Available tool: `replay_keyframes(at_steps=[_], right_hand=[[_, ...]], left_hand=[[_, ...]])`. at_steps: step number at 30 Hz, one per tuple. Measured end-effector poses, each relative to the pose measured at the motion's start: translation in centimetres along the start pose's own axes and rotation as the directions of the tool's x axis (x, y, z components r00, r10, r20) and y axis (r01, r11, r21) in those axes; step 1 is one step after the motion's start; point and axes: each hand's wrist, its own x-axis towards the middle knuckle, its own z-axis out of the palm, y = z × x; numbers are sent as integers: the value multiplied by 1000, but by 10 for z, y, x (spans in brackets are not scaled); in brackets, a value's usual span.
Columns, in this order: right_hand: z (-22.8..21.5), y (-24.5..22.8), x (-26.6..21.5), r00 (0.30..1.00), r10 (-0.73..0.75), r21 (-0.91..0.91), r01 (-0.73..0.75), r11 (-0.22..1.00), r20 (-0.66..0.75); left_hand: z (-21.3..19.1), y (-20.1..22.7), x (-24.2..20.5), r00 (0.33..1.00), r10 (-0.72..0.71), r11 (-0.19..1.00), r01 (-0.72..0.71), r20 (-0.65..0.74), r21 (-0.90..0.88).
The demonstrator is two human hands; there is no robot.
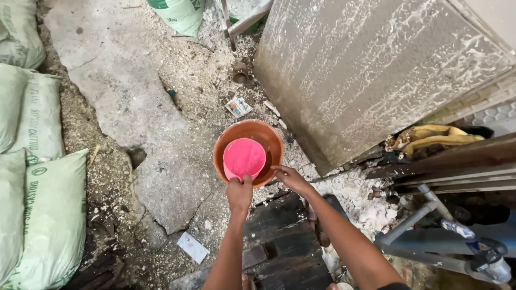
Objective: Applying a liquid coating to architectural mouldings using a brush and subsequently fetching water to a basin.
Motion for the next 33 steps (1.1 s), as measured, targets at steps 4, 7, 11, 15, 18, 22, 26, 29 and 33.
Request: replay_keyframes(at_steps=[4,7,11,15,18,22,26,29,33], right_hand=[[4,1,-4,999,39,53,-38,998,-14],[4,2,-10,999,30,128,-26,991,-28],[2,9,-8,998,43,105,-39,994,-39],[3,3,-14,996,85,129,-80,988,-30],[2,7,-10,997,71,142,-69,988,-8],[4,9,-8,997,82,145,-79,986,-14],[5,9,-13,996,94,144,-93,985,-5],[4,8,-15,993,116,175,-116,978,8],[2,5,-28,987,143,155,-153,976,72]], left_hand=[[-7,11,-7,1000,-11,1000,11,10,2],[-4,13,-8,999,-22,1000,23,41,-6],[6,8,-8,1000,20,997,-21,8,70],[6,9,-11,1000,9,992,-9,6,123],[-9,33,-23,995,-84,984,74,55,163],[-13,42,-28,995,-87,981,76,52,181],[-15,48,-34,992,-85,961,55,97,272],[-14,49,-35,991,-80,942,41,104,334],[-12,44,-38,995,-24,922,-16,99,387]])
